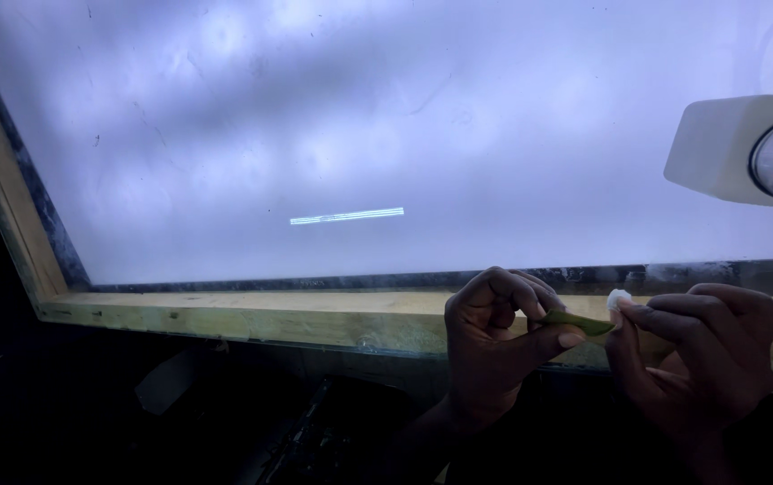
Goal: Applying adhesive strips to a television backlight panel as part of a repair process.
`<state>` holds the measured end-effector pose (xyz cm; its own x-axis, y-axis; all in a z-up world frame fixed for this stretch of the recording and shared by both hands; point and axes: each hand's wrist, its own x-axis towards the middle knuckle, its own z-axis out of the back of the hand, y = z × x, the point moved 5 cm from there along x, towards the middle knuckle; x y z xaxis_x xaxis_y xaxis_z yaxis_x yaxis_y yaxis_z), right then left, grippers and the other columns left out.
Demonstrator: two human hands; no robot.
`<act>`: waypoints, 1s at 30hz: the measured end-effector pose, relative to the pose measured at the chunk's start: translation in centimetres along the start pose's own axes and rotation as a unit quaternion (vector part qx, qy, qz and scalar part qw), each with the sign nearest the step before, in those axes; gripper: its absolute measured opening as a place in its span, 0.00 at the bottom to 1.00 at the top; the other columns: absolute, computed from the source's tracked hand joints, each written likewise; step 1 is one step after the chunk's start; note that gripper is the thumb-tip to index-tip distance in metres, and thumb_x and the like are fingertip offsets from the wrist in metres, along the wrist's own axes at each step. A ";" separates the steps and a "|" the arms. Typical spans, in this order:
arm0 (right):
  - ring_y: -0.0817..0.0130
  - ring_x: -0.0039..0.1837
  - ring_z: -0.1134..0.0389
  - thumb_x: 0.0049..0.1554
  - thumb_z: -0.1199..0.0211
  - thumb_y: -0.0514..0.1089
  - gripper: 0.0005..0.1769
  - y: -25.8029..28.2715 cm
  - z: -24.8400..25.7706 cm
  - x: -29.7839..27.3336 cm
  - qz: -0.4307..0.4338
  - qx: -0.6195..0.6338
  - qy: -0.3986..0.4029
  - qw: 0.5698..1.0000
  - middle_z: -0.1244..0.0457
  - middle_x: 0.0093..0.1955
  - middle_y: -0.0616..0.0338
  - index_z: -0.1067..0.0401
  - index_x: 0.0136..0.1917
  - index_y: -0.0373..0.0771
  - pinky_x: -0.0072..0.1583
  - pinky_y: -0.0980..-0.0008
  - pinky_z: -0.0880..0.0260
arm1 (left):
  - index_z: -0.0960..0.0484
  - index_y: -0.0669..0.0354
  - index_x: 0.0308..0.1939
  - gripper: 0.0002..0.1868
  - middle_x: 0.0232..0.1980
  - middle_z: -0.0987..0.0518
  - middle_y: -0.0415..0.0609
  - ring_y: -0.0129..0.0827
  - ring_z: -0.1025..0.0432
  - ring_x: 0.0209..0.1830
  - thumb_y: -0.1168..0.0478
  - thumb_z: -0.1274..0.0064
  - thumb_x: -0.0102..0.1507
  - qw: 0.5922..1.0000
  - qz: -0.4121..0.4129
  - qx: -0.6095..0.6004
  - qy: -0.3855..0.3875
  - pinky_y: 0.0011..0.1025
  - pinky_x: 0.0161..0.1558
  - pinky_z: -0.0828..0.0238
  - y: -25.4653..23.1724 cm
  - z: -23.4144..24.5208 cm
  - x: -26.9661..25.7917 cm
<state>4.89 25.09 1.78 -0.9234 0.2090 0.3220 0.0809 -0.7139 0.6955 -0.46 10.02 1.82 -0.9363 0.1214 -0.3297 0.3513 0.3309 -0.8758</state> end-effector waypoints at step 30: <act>0.59 0.48 0.38 0.57 0.31 0.28 0.08 3.5 0.7 1.2 0.026 0.028 -0.060 0.997 0.34 0.40 0.55 0.27 0.40 0.35 0.56 0.63 0.39 | 0.27 0.52 0.23 0.14 0.27 0.32 0.37 0.19 0.38 0.27 0.71 0.36 0.47 0.988 -0.078 -0.129 -0.019 0.18 0.32 0.34 -11.2 -1.8 -1.3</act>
<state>4.37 23.36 5.05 -0.8664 0.2540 0.4300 0.1511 -0.6875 0.7103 -3.19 7.83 12.72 -0.9765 0.0163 -0.2149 0.1855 0.5717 -0.7992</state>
